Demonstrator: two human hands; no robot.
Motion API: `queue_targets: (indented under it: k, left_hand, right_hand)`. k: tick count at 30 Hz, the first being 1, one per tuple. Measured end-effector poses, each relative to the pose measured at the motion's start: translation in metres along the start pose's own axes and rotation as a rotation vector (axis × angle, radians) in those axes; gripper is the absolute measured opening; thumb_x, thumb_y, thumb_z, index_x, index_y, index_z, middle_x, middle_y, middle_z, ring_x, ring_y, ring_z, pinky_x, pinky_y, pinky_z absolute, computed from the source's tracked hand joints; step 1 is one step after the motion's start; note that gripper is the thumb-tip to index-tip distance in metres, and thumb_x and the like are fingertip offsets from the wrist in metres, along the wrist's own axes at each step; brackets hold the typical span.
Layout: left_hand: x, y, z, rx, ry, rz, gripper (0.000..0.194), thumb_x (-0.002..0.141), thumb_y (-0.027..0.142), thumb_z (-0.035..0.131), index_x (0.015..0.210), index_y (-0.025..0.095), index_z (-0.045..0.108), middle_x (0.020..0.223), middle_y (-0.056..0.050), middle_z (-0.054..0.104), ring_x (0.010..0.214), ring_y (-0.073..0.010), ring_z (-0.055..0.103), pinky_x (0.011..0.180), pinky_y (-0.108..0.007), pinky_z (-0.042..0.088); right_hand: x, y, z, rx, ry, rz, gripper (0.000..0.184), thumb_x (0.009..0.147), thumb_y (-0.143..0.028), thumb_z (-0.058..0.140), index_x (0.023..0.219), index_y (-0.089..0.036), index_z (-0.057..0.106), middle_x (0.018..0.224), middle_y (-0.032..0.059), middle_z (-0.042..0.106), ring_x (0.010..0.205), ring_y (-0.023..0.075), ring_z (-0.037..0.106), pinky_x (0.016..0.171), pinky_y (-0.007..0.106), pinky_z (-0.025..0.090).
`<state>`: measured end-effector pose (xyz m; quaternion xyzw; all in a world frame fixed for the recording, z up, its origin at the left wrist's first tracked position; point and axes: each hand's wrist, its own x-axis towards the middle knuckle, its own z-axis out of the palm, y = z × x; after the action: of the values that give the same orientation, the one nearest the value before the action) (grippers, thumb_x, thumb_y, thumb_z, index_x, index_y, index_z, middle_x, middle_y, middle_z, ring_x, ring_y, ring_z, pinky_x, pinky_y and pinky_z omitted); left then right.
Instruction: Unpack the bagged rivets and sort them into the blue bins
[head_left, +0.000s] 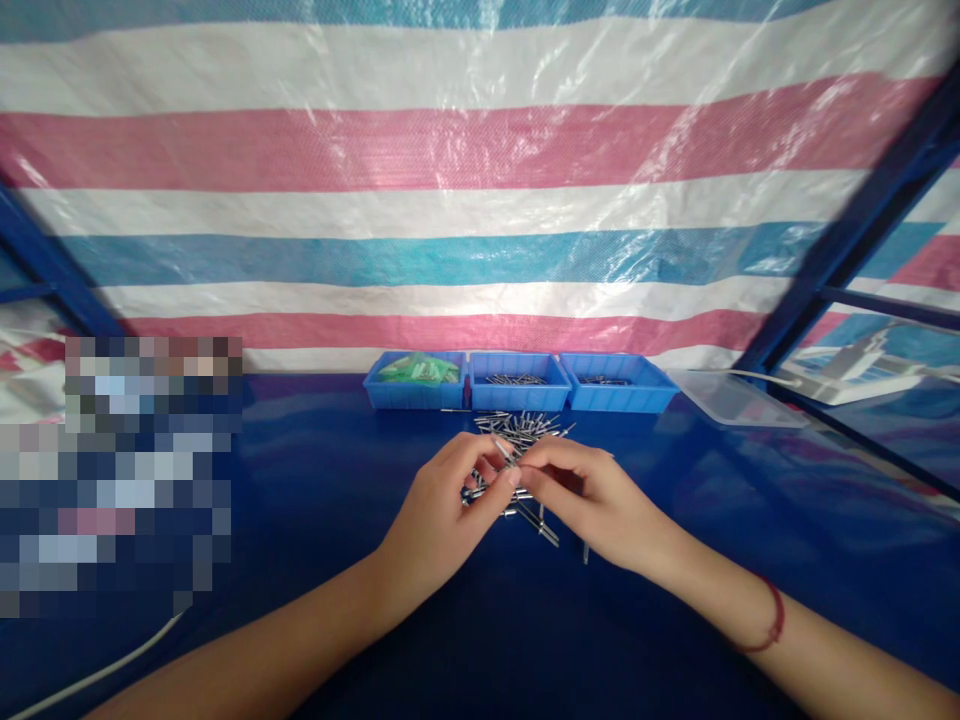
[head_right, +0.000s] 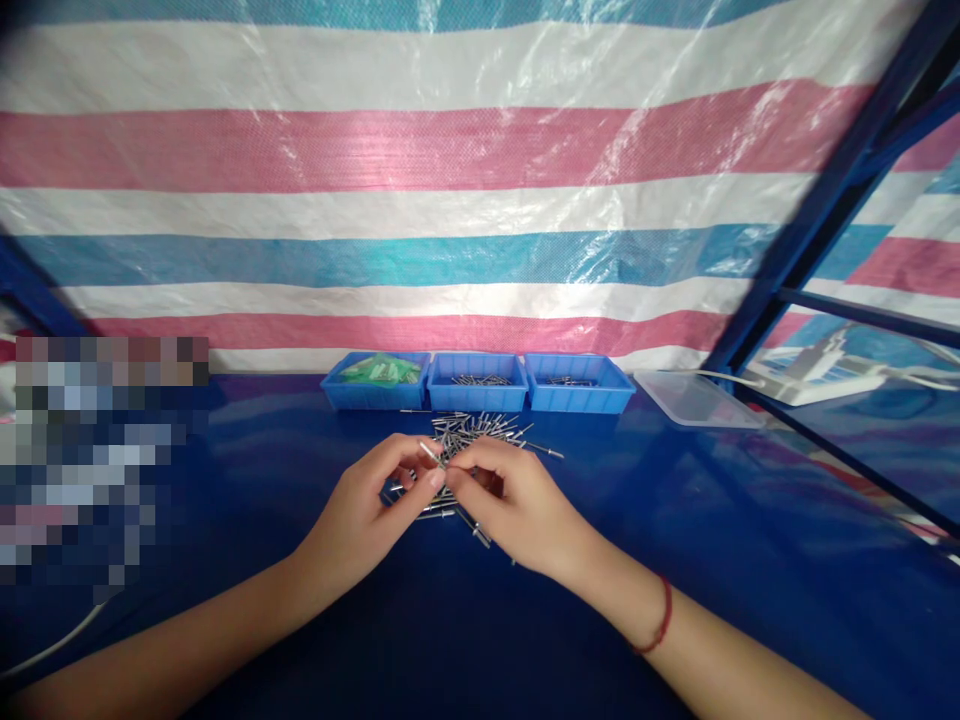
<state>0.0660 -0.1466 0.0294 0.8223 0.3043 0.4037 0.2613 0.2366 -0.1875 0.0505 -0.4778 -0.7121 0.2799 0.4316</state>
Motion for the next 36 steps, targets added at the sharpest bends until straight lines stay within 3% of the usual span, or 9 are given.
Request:
queue_targets:
  k: [3, 7, 10, 14, 17, 21, 24, 27, 36]
  left_hand:
    - [0.000, -0.001, -0.001, 0.063, -0.042, -0.012, 0.036, 0.087, 0.025, 0.053, 0.122, 0.020, 0.044, 0.101, -0.004, 0.062, 0.090, -0.0161, 0.059, 0.081, -0.031, 0.046]
    - [-0.001, -0.002, -0.002, 0.242, -0.124, 0.050, 0.030, 0.087, 0.024, 0.052, 0.117, 0.022, 0.051, 0.109, -0.006, 0.061, 0.104, -0.0221, 0.055, 0.090, -0.041, 0.042]
    - [-0.002, -0.002, -0.001, 0.309, -0.156, 0.068, 0.023, 0.087, 0.023, 0.052, 0.109, 0.022, 0.057, 0.108, -0.006, 0.062, 0.102, -0.0232, 0.055, 0.088, -0.043, 0.042]
    - [-0.001, -0.003, -0.002, 0.338, -0.155, 0.067, 0.021, 0.086, 0.021, 0.051, 0.105, 0.023, 0.059, 0.106, -0.005, 0.063, 0.103, -0.0232, 0.055, 0.087, -0.043, 0.042]
    - [0.002, -0.008, -0.004, 0.340, -0.116, 0.047, 0.025, 0.085, 0.014, 0.048, 0.107, 0.022, 0.057, 0.107, -0.005, 0.064, 0.106, -0.0231, 0.054, 0.089, -0.043, 0.042]
    - [0.005, -0.015, -0.005, 0.311, -0.056, 0.002, 0.029, 0.082, 0.008, 0.045, 0.106, 0.020, 0.056, 0.109, -0.005, 0.064, 0.106, -0.0225, 0.054, 0.092, -0.043, 0.041]
    - [0.005, -0.018, -0.003, 0.291, -0.038, -0.024, 0.028, 0.081, 0.008, 0.047, 0.104, 0.020, 0.057, 0.108, -0.005, 0.065, 0.105, -0.0230, 0.055, 0.091, -0.044, 0.042]
    - [0.004, -0.018, 0.000, 0.281, -0.033, -0.013, 0.025, 0.082, 0.011, 0.049, 0.103, 0.021, 0.058, 0.106, -0.005, 0.065, 0.103, -0.0236, 0.056, 0.090, -0.044, 0.043]
    - [0.004, -0.017, 0.000, 0.269, -0.016, 0.022, 0.020, 0.085, 0.015, 0.051, 0.102, 0.021, 0.058, 0.103, -0.005, 0.065, 0.101, -0.0226, 0.056, 0.090, -0.043, 0.043]
  right_hand:
    - [0.007, 0.007, -0.007, 0.216, 0.162, 0.240, 0.024, 0.083, -0.036, 0.051, 0.074, -0.016, 0.060, 0.050, -0.0051, 0.043, 0.046, 0.0084, 0.038, 0.045, 0.022, 0.032]
    - [0.021, 0.034, -0.037, 0.197, 0.563, 0.405, 0.019, 0.074, -0.034, 0.057, 0.075, -0.015, 0.062, 0.058, -0.0026, 0.048, 0.043, 0.0073, 0.038, 0.039, 0.022, 0.028]
    - [0.029, 0.053, -0.061, 0.140, 0.660, 0.440, 0.017, 0.073, -0.032, 0.056, 0.075, -0.016, 0.062, 0.061, -0.0016, 0.048, 0.043, 0.0076, 0.038, 0.038, 0.022, 0.028]
    - [0.031, 0.062, -0.074, 0.106, 0.673, 0.473, 0.020, 0.076, -0.035, 0.053, 0.078, -0.017, 0.063, 0.062, -0.0010, 0.049, 0.042, 0.0084, 0.039, 0.037, 0.023, 0.029]
    - [0.029, 0.056, -0.070, 0.028, 0.580, 0.436, 0.019, 0.076, -0.034, 0.055, 0.076, -0.017, 0.064, 0.061, -0.0013, 0.051, 0.044, 0.0092, 0.041, 0.039, 0.023, 0.031]
    - [0.021, 0.043, -0.052, -0.247, 0.106, 0.172, 0.021, 0.079, -0.033, 0.054, 0.074, -0.017, 0.066, 0.068, 0.0016, 0.062, 0.059, 0.0140, 0.055, 0.054, 0.026, 0.043]
    - [0.014, 0.039, -0.034, -0.414, -0.097, -0.044, 0.021, 0.082, -0.024, 0.054, 0.094, -0.018, 0.069, 0.091, 0.0062, 0.066, 0.074, 0.0167, 0.061, 0.067, 0.031, 0.048]
    - [0.009, 0.041, -0.020, -0.513, -0.124, -0.159, 0.023, 0.083, -0.017, 0.053, 0.101, -0.019, 0.068, 0.100, 0.0082, 0.064, 0.084, 0.0181, 0.062, 0.075, 0.034, 0.049]
    - [0.009, 0.034, -0.016, -0.468, -0.001, -0.159, 0.015, 0.086, -0.019, 0.051, 0.085, -0.018, 0.066, 0.083, 0.0059, 0.067, 0.079, 0.0182, 0.061, 0.071, 0.034, 0.047]
